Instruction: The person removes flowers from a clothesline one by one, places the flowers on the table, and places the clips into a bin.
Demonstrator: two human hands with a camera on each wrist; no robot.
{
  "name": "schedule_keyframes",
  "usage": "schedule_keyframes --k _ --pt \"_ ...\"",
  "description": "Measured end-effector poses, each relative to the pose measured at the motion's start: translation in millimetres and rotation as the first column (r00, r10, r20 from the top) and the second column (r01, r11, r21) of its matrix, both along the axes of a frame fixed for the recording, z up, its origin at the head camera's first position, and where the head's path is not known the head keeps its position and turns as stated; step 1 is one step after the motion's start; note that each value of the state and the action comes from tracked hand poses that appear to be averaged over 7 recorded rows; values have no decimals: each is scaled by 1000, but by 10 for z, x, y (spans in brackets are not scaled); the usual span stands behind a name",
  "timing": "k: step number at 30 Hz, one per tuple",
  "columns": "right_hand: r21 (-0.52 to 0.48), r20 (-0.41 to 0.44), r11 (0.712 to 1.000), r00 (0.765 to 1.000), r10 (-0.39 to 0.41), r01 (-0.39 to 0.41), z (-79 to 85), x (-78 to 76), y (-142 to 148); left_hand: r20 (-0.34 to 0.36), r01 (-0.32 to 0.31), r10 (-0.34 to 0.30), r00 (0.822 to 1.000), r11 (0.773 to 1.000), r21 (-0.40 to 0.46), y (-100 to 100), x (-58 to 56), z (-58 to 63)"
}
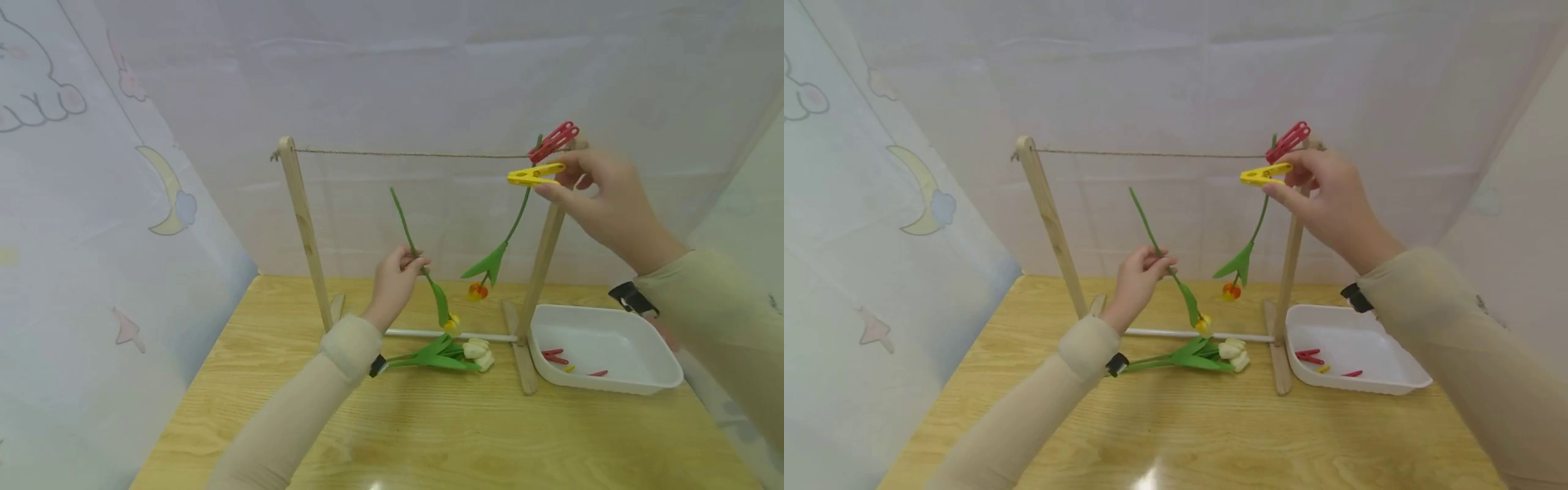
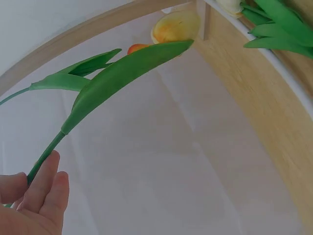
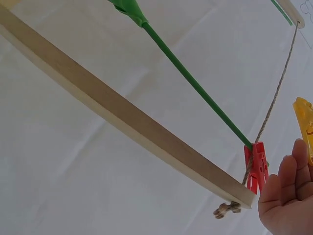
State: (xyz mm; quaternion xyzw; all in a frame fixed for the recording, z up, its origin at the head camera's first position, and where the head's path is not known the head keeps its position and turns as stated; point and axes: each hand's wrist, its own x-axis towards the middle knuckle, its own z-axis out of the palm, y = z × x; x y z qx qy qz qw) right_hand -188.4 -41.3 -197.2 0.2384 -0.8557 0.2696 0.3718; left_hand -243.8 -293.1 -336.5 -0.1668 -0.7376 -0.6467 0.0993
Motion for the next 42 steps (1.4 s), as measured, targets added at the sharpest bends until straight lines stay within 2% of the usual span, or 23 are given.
schedule_keyframes --k 7,15,18,25,31,36,39,42 --pt "-21 -3 999 1000 27 -27 -250 98 111 22 -13 10 1000 994 108 -74 45 -150" --pt "-83 -9 996 1000 19 -20 -487 124 210 89 -78 66 994 988 131 -181 90 -333" --pt "-107 20 994 1000 0 2 -566 142 255 123 -100 81 989 983 151 -217 117 -394" --pt "-159 113 986 993 -37 55 -727 188 343 213 -112 67 975 972 208 -279 179 -584" --pt "-196 131 979 991 -37 63 -823 207 399 314 -137 37 949 944 302 -275 247 -794" --pt "-194 190 977 981 -48 85 -884 230 428 367 -171 34 930 921 349 -245 297 -968" --pt "-187 212 979 976 -43 84 -927 244 444 404 -197 25 914 899 391 -224 322 -1051" --pt "-191 229 977 972 -48 93 -969 252 457 420 -213 20 908 882 420 -207 342 -1143"
